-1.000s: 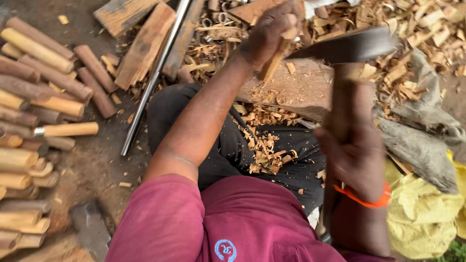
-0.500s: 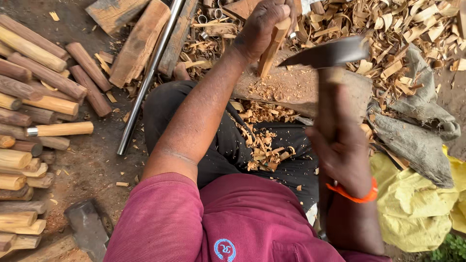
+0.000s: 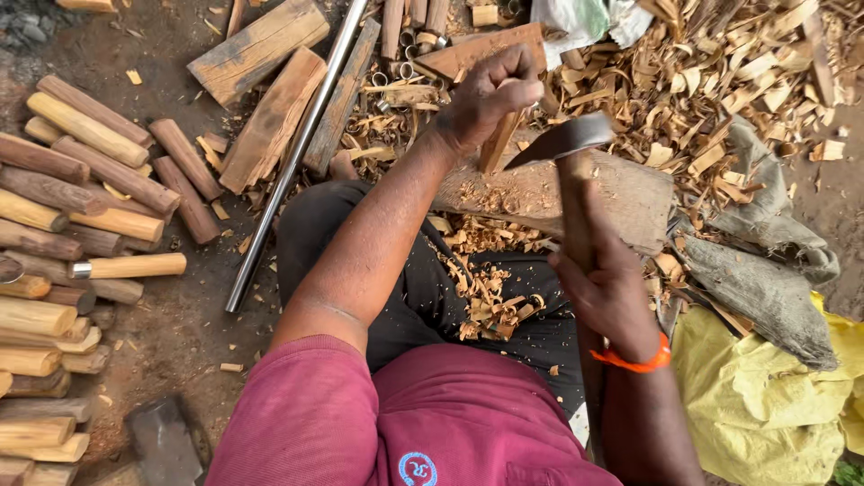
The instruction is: The person sits on the ground and uses a hammer and chisel to carve a small wooden piece. They repeatedly strike the chisel to shape the wood, with wood shavings accumulating around the work area.
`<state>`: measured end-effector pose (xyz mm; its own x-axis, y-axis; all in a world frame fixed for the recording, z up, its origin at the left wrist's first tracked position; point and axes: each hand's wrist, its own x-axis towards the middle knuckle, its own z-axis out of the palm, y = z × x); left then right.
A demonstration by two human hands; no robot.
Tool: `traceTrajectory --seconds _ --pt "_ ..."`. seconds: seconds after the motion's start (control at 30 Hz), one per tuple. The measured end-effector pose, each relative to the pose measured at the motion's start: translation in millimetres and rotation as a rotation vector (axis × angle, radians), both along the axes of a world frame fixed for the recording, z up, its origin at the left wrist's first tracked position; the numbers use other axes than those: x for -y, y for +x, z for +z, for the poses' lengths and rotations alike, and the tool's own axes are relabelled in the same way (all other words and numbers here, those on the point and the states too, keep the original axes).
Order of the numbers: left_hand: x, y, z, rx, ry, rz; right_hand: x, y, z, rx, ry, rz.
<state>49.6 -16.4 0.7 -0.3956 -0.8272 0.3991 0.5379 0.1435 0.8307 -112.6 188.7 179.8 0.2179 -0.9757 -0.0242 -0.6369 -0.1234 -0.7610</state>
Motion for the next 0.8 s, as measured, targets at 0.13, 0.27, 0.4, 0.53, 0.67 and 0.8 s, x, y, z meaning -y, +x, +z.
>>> traceTrajectory --seconds 0.13,0.27,0.4,0.53,0.67,0.8 --pt "-3.1 -7.9 -1.7 -0.095 0.11 -0.041 -9.5 1.8 42.9 0.341 0.036 -0.205" --pt "-1.5 -5.5 -0.6 -0.072 0.141 -0.069 -9.2 2.3 30.7 0.34 0.008 -0.152" --pt "1.7 -4.0 -1.2 -0.105 0.23 -0.095 6.2 0.8 -0.9 0.106 -0.057 0.031" --pt "2.5 -8.0 -8.5 -0.137 0.141 -0.082 2.8 4.6 17.3 0.105 -0.012 -0.005" --pt "6.2 -8.9 -11.6 -0.157 0.169 -0.111 -7.0 14.9 49.9 0.595 0.015 -0.258" --pt "5.2 -6.2 -8.5 -0.151 0.187 -0.108 8.0 20.8 31.6 -0.002 0.017 -0.104"
